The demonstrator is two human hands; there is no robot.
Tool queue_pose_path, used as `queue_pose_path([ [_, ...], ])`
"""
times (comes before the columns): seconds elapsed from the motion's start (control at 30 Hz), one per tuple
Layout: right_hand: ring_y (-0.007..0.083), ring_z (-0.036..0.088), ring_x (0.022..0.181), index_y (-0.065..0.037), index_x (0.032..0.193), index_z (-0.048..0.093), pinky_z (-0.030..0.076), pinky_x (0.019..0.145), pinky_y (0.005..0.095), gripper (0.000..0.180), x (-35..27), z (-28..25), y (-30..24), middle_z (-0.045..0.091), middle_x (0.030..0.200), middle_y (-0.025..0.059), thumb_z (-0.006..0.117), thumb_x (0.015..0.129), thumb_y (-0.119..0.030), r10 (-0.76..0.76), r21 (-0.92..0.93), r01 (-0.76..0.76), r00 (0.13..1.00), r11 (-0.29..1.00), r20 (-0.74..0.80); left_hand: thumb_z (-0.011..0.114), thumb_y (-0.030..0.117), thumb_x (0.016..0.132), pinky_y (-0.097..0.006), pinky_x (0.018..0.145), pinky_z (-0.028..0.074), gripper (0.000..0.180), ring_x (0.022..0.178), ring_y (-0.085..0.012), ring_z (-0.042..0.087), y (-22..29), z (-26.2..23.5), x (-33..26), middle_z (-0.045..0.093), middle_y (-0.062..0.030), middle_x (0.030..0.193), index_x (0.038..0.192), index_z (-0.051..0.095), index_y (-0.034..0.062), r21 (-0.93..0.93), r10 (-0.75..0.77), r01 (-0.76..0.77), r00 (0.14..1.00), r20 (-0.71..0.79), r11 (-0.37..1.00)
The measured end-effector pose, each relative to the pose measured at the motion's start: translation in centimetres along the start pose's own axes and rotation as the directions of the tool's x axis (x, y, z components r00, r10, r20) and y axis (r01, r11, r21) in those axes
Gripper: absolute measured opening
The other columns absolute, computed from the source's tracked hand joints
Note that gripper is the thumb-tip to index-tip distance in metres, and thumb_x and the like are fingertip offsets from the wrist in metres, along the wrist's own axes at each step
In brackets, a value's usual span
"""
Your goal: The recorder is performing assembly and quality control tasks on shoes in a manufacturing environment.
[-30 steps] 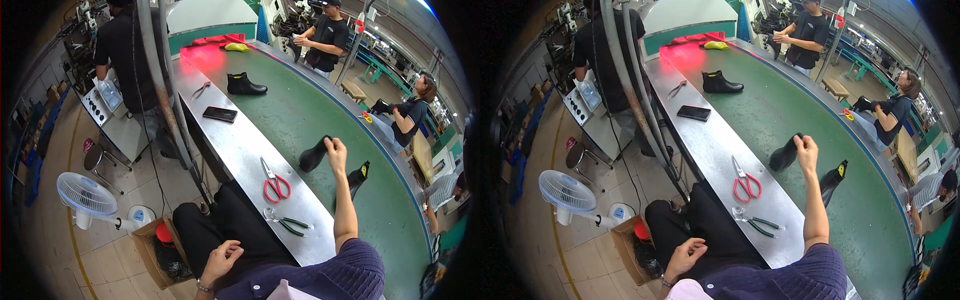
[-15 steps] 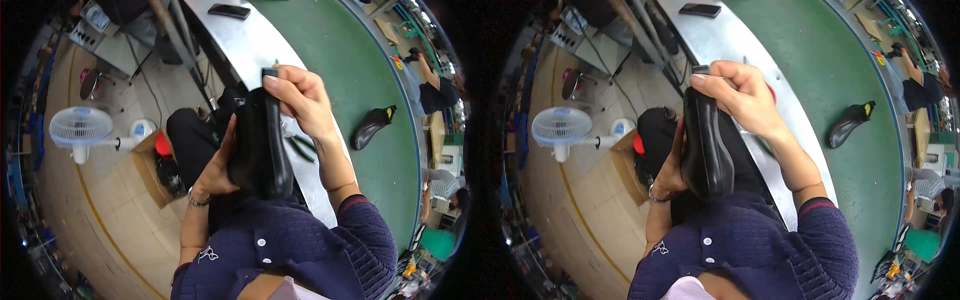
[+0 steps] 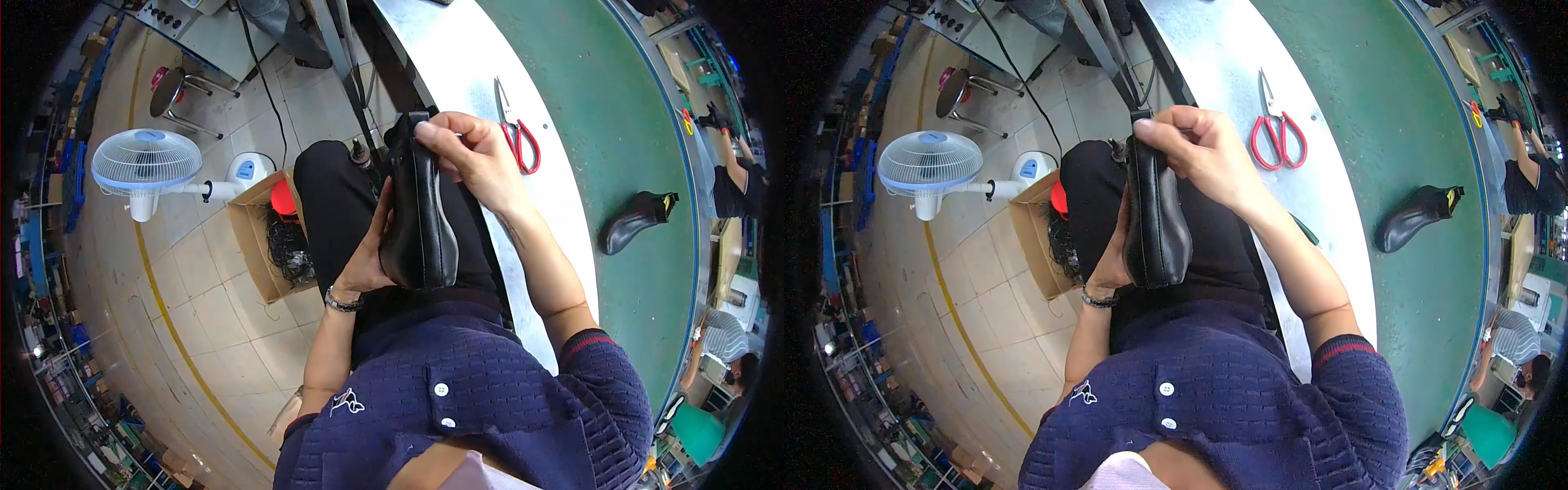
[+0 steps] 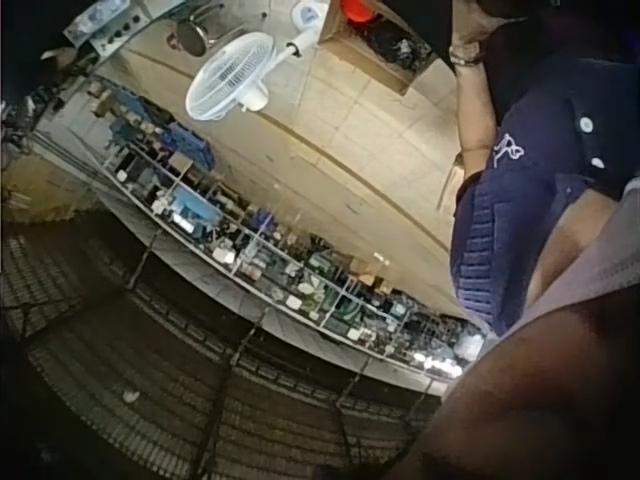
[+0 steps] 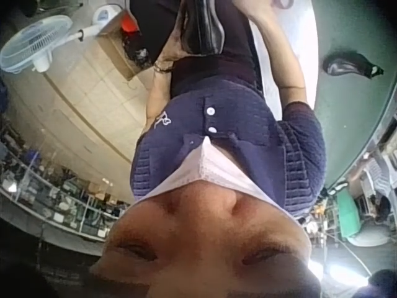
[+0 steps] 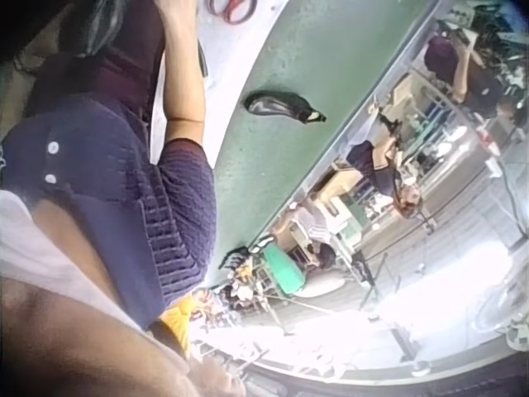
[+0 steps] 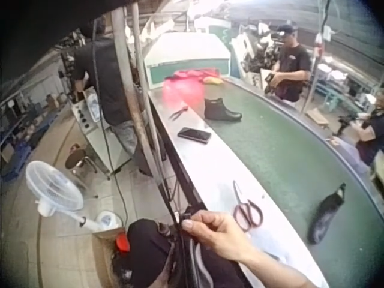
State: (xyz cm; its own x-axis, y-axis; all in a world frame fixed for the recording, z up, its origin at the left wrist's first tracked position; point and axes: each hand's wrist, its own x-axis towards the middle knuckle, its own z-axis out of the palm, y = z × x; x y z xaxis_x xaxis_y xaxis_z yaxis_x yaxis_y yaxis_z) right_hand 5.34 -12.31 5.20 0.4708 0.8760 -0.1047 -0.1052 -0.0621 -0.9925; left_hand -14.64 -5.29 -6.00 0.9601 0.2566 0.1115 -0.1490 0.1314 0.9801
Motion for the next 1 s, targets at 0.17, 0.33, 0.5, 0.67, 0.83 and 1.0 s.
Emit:
queue_pose_path([
  [0.17,0.0085,0.061,0.078,-0.004,0.118,0.063,0.051,0.07,0.0236,0.027,-2.7,-4.1,2.0,0.066,0.096,0.0053,0.059,0.094,-0.017,-0.121,-0.246,0.064,0.967,0.967,-0.226,0.09,0.017,0.059,-0.036,0.114,0.023,0.135,0.141,-0.0231,0.026,-0.3,-1.1,-1.9,0.017,-0.012,0.156,0.152,-0.008,0.0078,-0.242,-0.155,0.123,0.981,-0.118,0.963],
  [0.33,0.0293,0.06,0.097,-0.006,0.121,0.059,0.047,0.085,0.0398,0.047,-9.0,-9.8,6.9,0.061,0.104,0.016,0.074,0.078,-0.017,-0.158,-0.868,-0.112,0.964,0.484,-0.212,0.081,0.033,0.073,-0.033,0.087,0.049,0.066,0.101,-0.0187,0.059,-1.5,-5.2,-9.1,0.06,-0.0053,0.114,0.125,0.052,0.0042,-0.626,-0.476,0.09,0.734,-0.485,0.775],
  [0.5,0.03,0.052,0.106,-0.013,0.132,0.053,0.041,0.091,0.0412,0.059,-14.1,-9.9,11.0,0.054,0.114,0.0141,0.075,0.077,-0.021,0.01,-0.899,-0.279,0.956,0.336,-0.293,0.069,0.038,0.086,-0.034,0.089,0.05,0.055,0.101,-0.0168,0.061,3.1,-5.6,-4.7,0.063,-0.0036,0.113,0.128,0.052,0.0071,-0.679,-0.533,0.092,0.7,-0.476,0.728],
  [0.67,0.0297,0.051,0.104,-0.019,0.142,0.043,0.04,0.092,0.0423,0.071,-14.5,-9.9,11.6,0.05,0.117,0.014,0.073,0.078,-0.018,0.023,-0.926,-0.203,0.978,0.319,-0.206,0.064,0.037,0.09,-0.03,0.089,0.049,0.047,0.1,-0.0139,0.062,4.9,-4.8,0.4,0.064,-0.0037,0.114,0.125,0.056,0.0061,-0.709,-0.663,0.274,0.661,-0.352,0.65],
  [0.83,0.0344,0.051,0.106,-0.011,0.144,0.038,0.041,0.092,0.0437,0.067,-13.7,-9.6,11.5,0.049,0.118,0.0187,0.065,0.084,-0.014,0.082,-0.92,-0.154,0.988,0.359,-0.134,0.062,0.043,0.091,-0.029,0.09,0.047,0.05,0.1,-0.0119,0.061,4.7,-4.6,3.1,0.064,-0.0024,0.113,0.124,0.057,0.0062,-0.725,-0.649,0.286,0.707,-0.282,0.626],
  [1.0,0.0126,0.054,0.086,0.004,0.128,0.05,0.043,0.079,0.0292,0.042,-12.9,-8.8,10.5,0.058,0.09,0.0046,0.053,0.093,-0.02,0.43,-0.28,-0.502,0.858,0.819,-0.279,0.057,0.041,0.095,-0.03,0.1,0.04,0.055,0.114,-0.0136,0.054,3.3,-4.0,3.0,0.057,-0.0064,0.127,0.134,0.048,0.0035,-0.595,-0.601,0.31,0.701,-0.384,0.742],
])
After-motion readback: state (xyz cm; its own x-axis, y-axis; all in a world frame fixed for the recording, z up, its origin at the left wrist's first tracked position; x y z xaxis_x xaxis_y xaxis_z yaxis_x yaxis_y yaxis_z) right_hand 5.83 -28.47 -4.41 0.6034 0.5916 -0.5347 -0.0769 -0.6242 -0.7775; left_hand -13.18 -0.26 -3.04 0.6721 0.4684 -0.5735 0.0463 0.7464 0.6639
